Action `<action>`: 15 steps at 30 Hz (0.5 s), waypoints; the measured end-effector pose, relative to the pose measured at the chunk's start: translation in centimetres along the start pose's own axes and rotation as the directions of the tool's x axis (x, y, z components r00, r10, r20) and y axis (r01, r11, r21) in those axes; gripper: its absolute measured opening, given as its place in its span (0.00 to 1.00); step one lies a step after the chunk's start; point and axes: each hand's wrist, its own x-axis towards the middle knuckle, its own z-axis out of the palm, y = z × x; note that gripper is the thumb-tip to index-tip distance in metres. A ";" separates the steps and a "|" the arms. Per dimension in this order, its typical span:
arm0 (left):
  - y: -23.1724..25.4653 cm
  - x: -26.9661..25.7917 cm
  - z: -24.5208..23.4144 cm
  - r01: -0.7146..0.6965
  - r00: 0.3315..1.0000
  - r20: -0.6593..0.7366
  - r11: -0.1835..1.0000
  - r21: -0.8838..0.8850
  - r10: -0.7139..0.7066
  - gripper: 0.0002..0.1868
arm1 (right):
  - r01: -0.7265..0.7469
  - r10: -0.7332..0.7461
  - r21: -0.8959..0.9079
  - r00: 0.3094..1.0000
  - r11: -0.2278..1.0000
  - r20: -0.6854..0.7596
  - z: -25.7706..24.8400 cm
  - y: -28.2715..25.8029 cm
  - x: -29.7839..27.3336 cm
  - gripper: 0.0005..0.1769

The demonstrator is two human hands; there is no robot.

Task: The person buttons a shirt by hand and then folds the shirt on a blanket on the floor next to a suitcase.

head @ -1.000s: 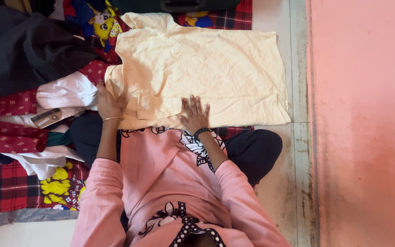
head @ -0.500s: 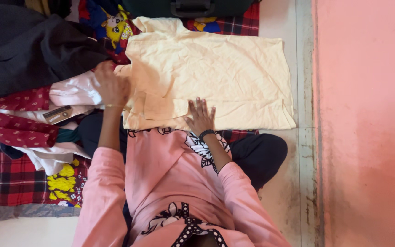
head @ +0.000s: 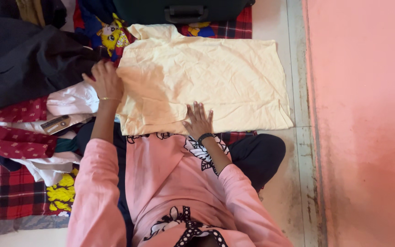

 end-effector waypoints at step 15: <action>7.9 -16.5 6.5 -0.528 0.748 0.202 0.751 -0.397 0.632 0.53 | 0.116 -0.095 -0.129 0.983 0.985 0.157 -2.9 12.2 0.6 0.47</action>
